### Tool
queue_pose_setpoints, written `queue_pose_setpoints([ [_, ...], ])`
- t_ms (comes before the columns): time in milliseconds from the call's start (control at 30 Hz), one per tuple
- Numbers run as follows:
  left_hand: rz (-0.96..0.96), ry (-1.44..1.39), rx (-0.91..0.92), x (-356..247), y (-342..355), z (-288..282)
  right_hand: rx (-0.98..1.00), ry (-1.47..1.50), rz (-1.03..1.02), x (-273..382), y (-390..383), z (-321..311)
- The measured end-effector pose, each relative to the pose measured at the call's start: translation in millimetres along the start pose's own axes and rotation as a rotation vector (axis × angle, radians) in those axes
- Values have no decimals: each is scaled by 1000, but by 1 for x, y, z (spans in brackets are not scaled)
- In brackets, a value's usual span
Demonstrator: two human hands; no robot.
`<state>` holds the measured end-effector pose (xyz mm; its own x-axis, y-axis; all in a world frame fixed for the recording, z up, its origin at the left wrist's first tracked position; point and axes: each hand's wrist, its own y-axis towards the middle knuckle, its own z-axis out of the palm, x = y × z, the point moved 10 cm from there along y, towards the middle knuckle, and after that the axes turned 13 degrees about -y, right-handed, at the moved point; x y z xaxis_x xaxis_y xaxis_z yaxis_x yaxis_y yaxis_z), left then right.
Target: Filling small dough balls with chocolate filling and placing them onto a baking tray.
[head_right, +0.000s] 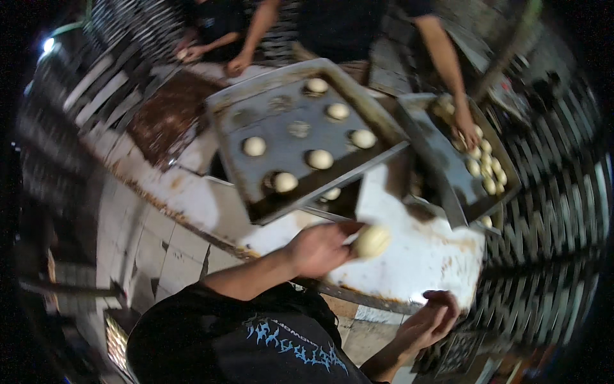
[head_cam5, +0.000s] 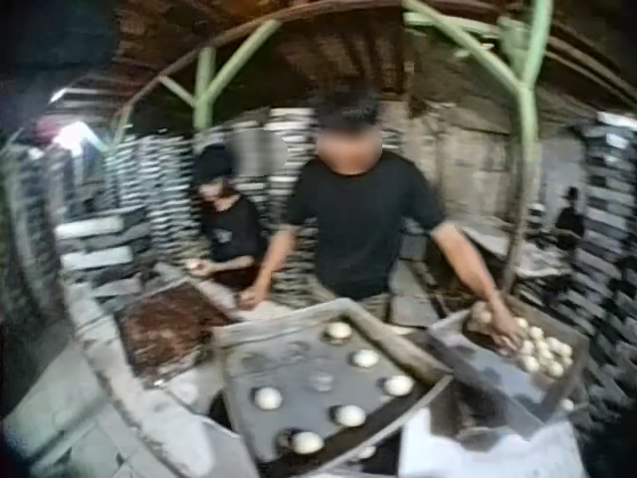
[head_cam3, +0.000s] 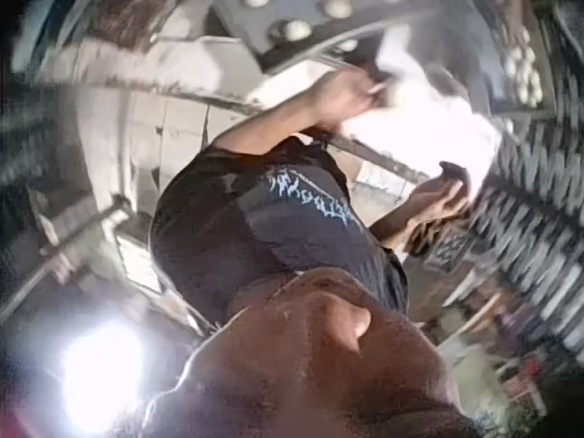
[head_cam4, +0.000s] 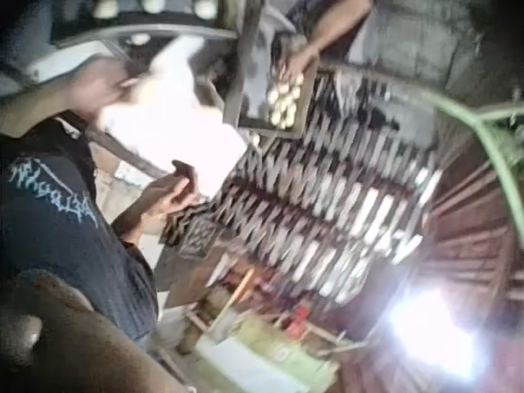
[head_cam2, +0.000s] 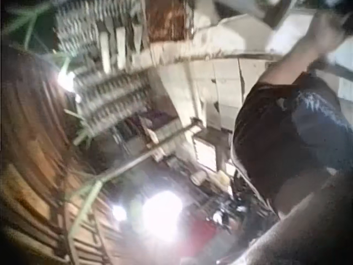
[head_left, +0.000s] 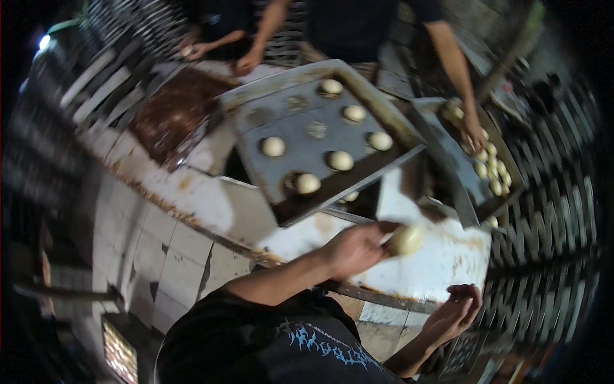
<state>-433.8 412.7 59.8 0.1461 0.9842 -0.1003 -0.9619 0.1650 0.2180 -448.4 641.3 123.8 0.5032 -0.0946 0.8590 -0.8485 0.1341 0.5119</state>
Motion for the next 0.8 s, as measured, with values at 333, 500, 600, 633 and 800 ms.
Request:
queue_pose_setpoints([
  [333,740,524,-604,-163,-378,-33,1226,137,-622,112,-323,414],
  [500,875,189,-642,-244,-463,-24,739,-333,-569,93,-324,567],
  [600,932,90,-542,-298,-487,-32,742,-371,-663,68,-346,606],
  [633,923,84,-536,-310,-492,-39,814,-368,-589,55,-358,608],
  [800,817,515,-805,-330,-483,-100,1042,-345,-575,134,-403,591],
])
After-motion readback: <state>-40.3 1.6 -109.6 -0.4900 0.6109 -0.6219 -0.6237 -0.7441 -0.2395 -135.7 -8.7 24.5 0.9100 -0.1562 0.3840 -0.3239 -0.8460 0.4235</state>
